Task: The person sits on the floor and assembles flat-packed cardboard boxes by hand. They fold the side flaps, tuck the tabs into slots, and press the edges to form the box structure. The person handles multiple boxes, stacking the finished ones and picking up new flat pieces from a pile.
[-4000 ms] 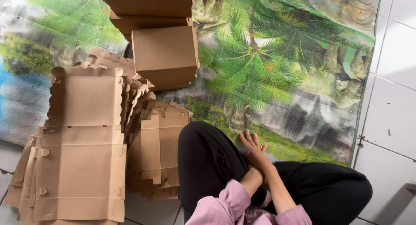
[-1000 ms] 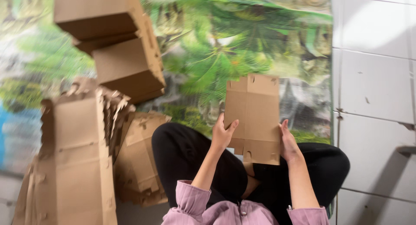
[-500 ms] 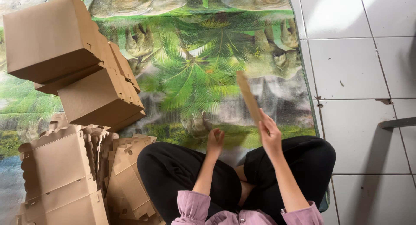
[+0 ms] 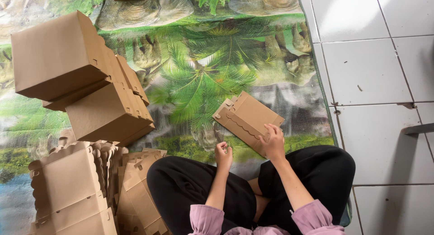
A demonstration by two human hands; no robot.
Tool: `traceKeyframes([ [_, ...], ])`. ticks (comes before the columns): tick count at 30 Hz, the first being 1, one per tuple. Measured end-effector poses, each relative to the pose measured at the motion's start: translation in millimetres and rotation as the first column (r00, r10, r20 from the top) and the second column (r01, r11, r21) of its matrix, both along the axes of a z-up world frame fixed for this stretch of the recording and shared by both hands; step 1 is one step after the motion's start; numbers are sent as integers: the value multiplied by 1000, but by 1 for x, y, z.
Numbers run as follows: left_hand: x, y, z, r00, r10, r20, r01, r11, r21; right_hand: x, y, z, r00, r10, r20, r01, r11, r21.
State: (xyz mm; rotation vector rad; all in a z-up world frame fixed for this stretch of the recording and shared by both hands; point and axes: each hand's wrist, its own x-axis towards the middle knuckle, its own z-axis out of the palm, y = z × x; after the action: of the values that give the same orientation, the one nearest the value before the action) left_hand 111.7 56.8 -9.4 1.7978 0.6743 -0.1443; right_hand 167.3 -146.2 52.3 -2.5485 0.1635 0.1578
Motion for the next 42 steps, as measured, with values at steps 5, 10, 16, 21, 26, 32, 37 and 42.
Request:
traceKeyframes([
  [5, 2, -3, 6, 1000, -9, 11, 9, 1000, 13, 15, 14, 3, 975, 136, -178, -176, 956, -234],
  [10, 0, -5, 8, 1000, -30, -7, 31, 998, 50, 21, 18, 3, 941, 153, -301, -235, 937, -258],
  [16, 1, -6, 12, 999, -20, -41, 22, 999, 49, 31, 9, -21, 945, 185, -268, -265, 916, -303],
  [21, 1, -7, 17, 999, -14, -31, 17, 996, 93, 18, 11, -15, 941, 191, -280, -292, 877, -381],
  [26, 1, -8, 15, 998, -36, -47, 37, 999, 18, 8, 10, -22, 950, 83, -300, -145, 971, -189],
  [32, -4, -11, 56, 966, -241, -90, 227, 963, -146, 3, 10, -3, 938, -142, -316, 154, 988, 14],
  [37, -3, -13, 36, 945, -310, -99, 301, 949, -98, 15, -9, -49, 892, -215, -397, 377, 839, 393],
  [42, -4, -13, 34, 926, -360, -118, 356, 933, -51, 4, 9, -9, 777, -155, -610, 622, 333, 708],
])
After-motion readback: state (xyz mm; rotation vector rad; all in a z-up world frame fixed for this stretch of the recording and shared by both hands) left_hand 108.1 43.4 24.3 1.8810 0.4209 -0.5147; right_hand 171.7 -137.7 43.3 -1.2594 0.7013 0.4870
